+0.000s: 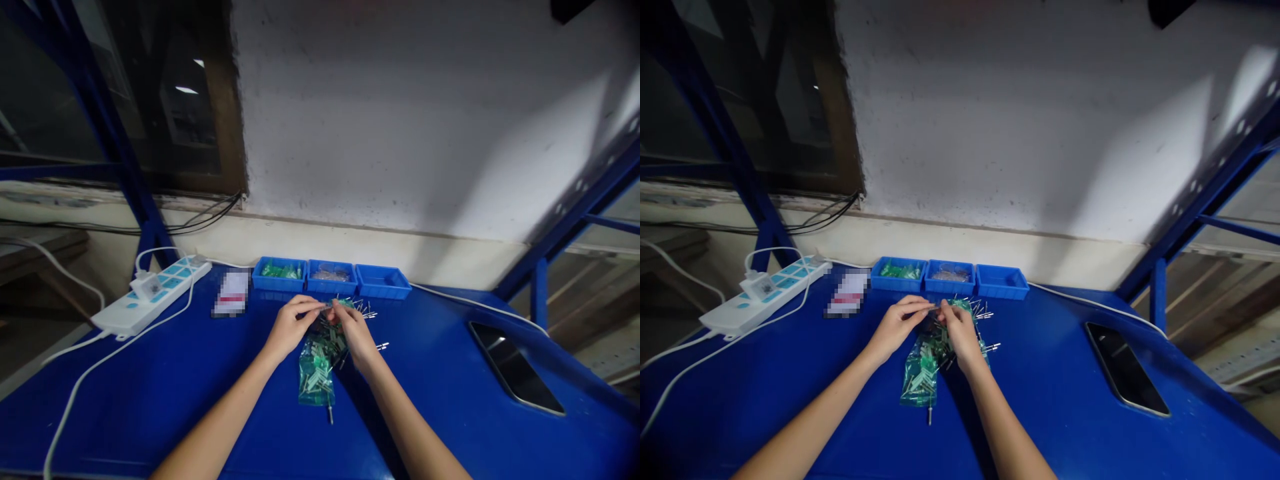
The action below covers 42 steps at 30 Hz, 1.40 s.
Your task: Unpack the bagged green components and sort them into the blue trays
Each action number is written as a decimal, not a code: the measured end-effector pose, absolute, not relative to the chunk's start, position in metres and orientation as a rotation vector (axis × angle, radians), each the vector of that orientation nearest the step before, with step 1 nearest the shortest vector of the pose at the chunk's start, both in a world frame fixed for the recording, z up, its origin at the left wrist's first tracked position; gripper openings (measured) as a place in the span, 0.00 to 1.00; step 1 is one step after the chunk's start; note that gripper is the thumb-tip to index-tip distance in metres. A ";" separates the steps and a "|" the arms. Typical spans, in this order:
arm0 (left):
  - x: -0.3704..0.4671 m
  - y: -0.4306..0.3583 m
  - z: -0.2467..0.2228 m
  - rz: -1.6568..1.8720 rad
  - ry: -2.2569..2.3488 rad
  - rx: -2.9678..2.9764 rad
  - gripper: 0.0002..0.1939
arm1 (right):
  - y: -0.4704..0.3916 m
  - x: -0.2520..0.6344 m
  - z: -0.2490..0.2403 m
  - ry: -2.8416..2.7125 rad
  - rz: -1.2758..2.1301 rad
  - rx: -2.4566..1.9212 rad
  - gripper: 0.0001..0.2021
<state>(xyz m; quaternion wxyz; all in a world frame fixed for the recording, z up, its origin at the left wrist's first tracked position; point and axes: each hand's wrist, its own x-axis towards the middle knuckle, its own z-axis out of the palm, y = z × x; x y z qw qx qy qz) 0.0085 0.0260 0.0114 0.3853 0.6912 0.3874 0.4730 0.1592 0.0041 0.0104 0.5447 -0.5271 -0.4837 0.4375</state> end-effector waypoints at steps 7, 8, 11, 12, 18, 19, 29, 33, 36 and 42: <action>0.010 0.025 0.011 1.251 1.092 1.781 0.13 | 0.007 0.157 0.004 -1.005 1.219 -1.067 0.11; 0.010 0.025 0.011 1.281 1.094 1.761 0.13 | 0.007 0.157 0.004 -0.994 1.202 -1.063 0.11; 0.011 0.023 0.013 1.288 1.107 1.623 0.10 | 0.007 0.157 0.006 -1.000 1.113 -1.070 0.11; 0.011 0.023 0.014 1.260 1.119 1.558 0.09 | 0.007 0.158 0.007 -1.018 1.070 -1.073 0.11; 0.011 0.024 0.016 1.094 1.170 1.201 0.28 | 0.004 0.158 0.011 -1.217 0.827 -1.059 0.04; 0.012 0.025 0.015 1.078 1.154 1.168 0.28 | 0.003 0.157 0.011 -1.250 0.806 -1.047 0.03; 0.011 0.023 0.014 1.205 0.972 1.282 0.12 | 0.003 0.156 0.007 -1.282 0.735 -1.207 0.06; 0.011 0.023 0.017 1.251 0.984 1.375 0.06 | 0.003 0.155 0.009 -1.105 1.100 -1.188 0.17; 0.011 0.022 0.017 1.280 0.988 1.370 0.05 | 0.002 0.153 0.009 -1.056 1.222 -1.054 0.18; 0.010 0.021 0.017 1.243 0.938 1.328 0.07 | 0.002 0.149 0.007 -1.010 1.290 -1.010 0.12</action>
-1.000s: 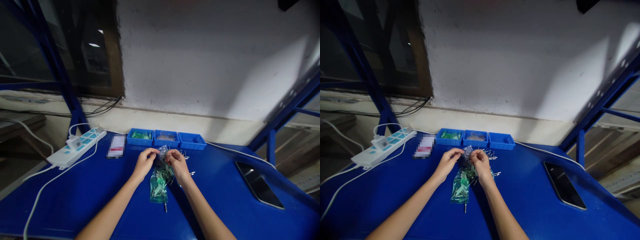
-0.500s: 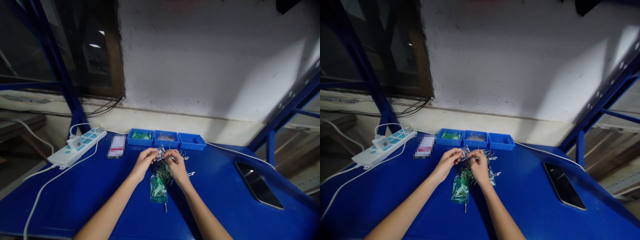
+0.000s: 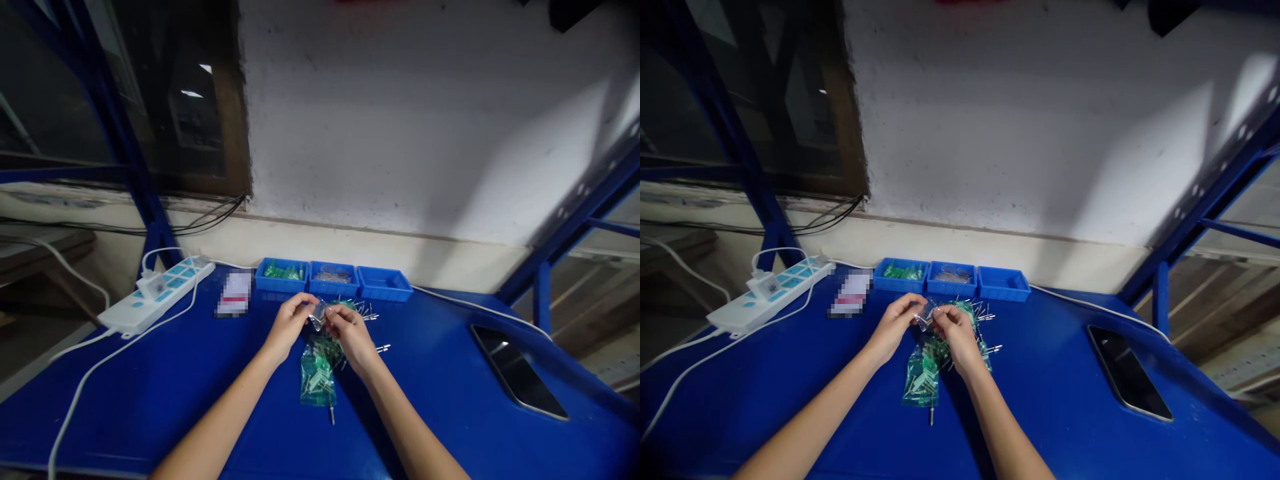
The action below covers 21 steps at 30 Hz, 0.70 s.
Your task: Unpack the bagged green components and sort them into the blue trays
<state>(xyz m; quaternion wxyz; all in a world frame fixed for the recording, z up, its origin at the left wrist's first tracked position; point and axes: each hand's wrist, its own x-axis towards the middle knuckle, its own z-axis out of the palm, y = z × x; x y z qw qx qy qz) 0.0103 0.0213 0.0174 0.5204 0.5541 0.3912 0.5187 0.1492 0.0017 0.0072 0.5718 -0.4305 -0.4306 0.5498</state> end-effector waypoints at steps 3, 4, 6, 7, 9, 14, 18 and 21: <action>0.010 0.024 0.014 1.171 1.025 1.231 0.14 | 0.003 0.149 0.008 -0.973 1.255 -1.020 0.12; 0.010 0.025 0.013 1.141 1.063 1.187 0.15 | 0.003 0.149 0.008 -0.967 1.224 -1.029 0.12; 0.010 0.028 0.009 1.070 1.108 1.109 0.18 | 0.004 0.150 0.007 -0.976 1.146 -1.041 0.10; 0.010 0.030 0.008 1.033 1.113 1.084 0.21 | 0.005 0.151 0.007 -0.993 1.103 -1.043 0.10; 0.009 0.032 0.007 0.960 1.115 1.062 0.28 | 0.005 0.152 0.006 -1.056 1.002 -1.047 0.08; 0.009 0.030 0.012 0.858 1.042 1.009 0.31 | 0.004 0.152 0.003 -1.276 0.757 -1.093 0.03; 0.007 0.027 0.014 0.934 0.914 0.996 0.17 | 0.003 0.153 0.001 -1.353 0.663 -1.137 0.03; 0.006 0.027 0.013 0.969 0.942 1.095 0.14 | 0.003 0.154 -0.001 -1.384 0.590 -1.185 0.06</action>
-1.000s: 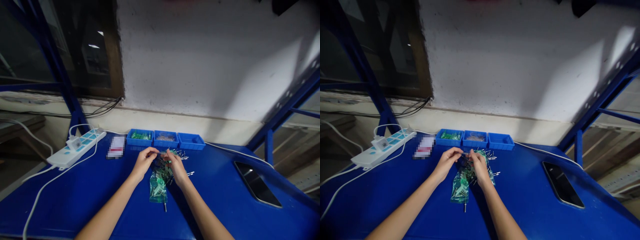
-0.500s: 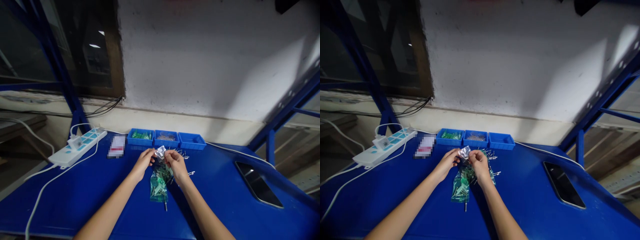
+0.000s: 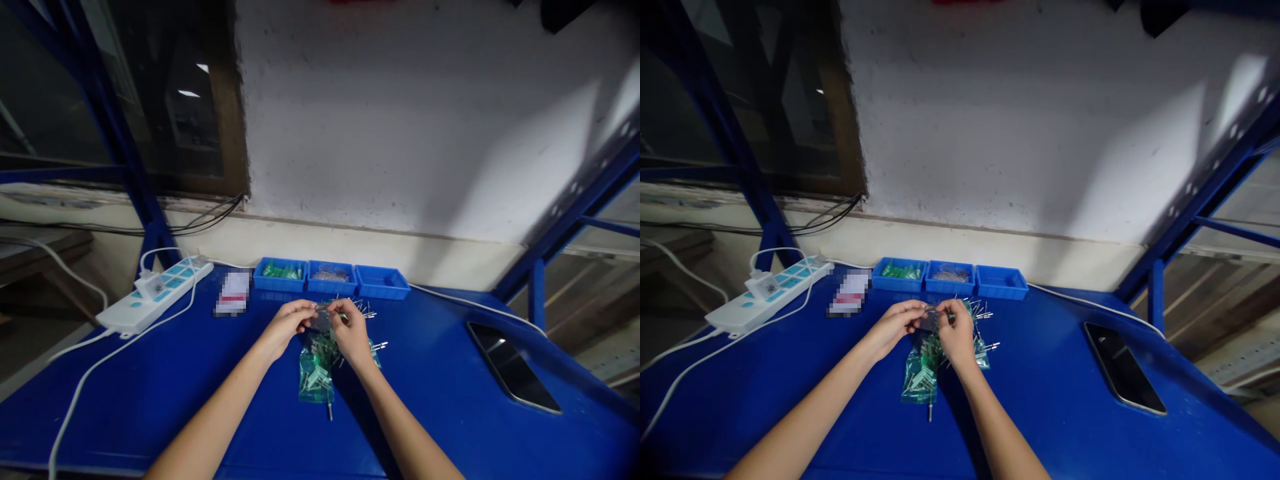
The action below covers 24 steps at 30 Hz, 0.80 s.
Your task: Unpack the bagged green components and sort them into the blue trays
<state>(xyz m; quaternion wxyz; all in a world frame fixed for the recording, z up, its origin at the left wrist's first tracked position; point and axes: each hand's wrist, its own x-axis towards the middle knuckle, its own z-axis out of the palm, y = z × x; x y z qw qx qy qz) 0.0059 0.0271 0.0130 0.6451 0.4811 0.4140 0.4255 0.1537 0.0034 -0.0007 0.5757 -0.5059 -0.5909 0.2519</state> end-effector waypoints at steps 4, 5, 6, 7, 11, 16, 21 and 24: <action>0.006 0.028 0.012 1.068 1.051 1.250 0.13 | 0.005 0.154 0.001 -1.364 0.608 -1.256 0.08; 0.006 0.028 0.012 1.111 1.072 1.298 0.12 | 0.005 0.155 0.003 -1.332 0.645 -1.270 0.08; 0.007 0.028 0.013 1.158 1.082 1.347 0.10 | 0.004 0.155 0.005 -1.294 0.690 -1.279 0.08; 0.007 0.028 0.013 1.200 1.082 1.396 0.08 | 0.004 0.155 0.007 -1.256 0.741 -1.280 0.09; 0.008 0.026 0.016 1.316 1.026 1.550 0.05 | 0.001 0.153 0.012 -1.176 0.957 -1.193 0.16; 0.007 0.027 0.014 1.322 1.034 1.656 0.06 | 0.001 0.147 0.008 -1.148 1.055 -1.057 0.11; 0.007 0.028 0.009 1.261 1.107 1.665 0.07 | 0.002 0.147 0.002 -1.221 0.906 -1.029 0.08; 0.006 0.029 0.009 1.120 1.126 1.535 0.08 | 0.000 0.148 0.005 -1.351 0.696 -1.098 0.04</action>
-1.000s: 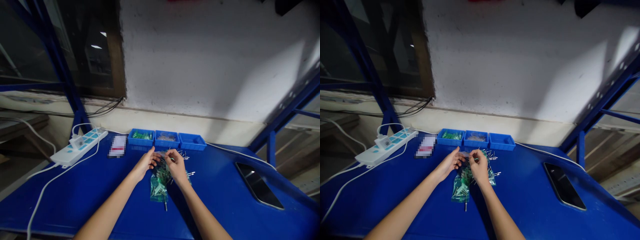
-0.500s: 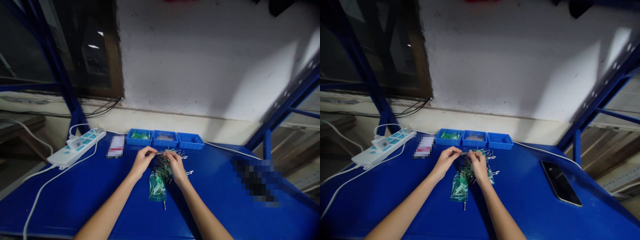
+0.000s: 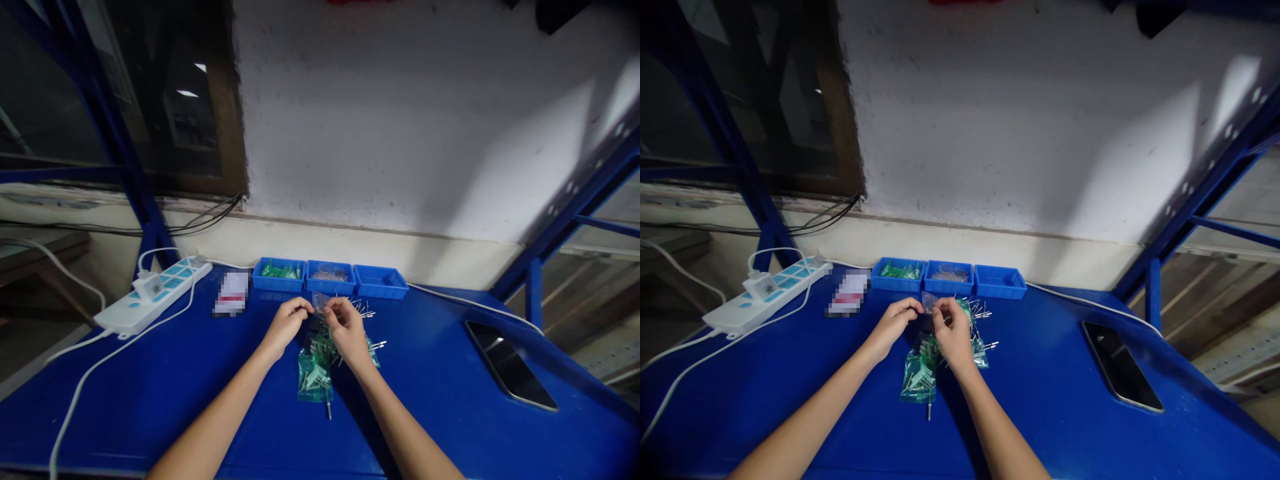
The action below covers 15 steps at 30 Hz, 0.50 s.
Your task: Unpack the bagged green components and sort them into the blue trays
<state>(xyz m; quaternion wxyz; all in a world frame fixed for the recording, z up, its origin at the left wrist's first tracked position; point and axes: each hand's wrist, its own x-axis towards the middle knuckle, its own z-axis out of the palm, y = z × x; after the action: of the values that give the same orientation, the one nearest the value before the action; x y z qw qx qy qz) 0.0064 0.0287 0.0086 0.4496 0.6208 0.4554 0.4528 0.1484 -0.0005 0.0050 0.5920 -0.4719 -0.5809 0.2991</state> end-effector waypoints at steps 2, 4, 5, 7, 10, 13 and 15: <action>0.006 0.030 0.008 1.048 1.100 1.404 0.10 | -0.003 0.148 0.008 -1.435 0.592 -1.116 0.04; 0.006 0.030 0.009 1.013 1.076 1.277 0.14 | -0.006 0.148 0.011 -1.498 0.527 -1.111 0.05; 0.006 0.030 0.009 1.008 1.066 1.232 0.17 | -0.006 0.148 0.011 -1.519 0.508 -1.107 0.06; 0.007 0.030 0.010 1.028 1.050 1.210 0.19 | -0.007 0.148 0.011 -1.537 0.490 -1.100 0.09; 0.008 0.028 0.013 1.084 1.036 1.312 0.12 | -0.005 0.149 0.009 -1.524 0.484 -1.123 0.12; 0.008 0.026 0.014 1.147 1.029 1.478 0.07 | -0.003 0.151 0.008 -1.445 0.549 -1.190 0.12; 0.009 0.025 0.014 1.195 1.046 1.650 0.05 | -0.001 0.151 0.009 -1.358 0.673 -1.214 0.11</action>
<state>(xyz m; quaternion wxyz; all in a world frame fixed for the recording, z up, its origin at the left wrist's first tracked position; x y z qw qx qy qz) 0.0090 0.0251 0.0141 0.4127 0.6563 0.4159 0.4753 0.1509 -0.0014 0.0091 0.5645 -0.5160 -0.5772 0.2862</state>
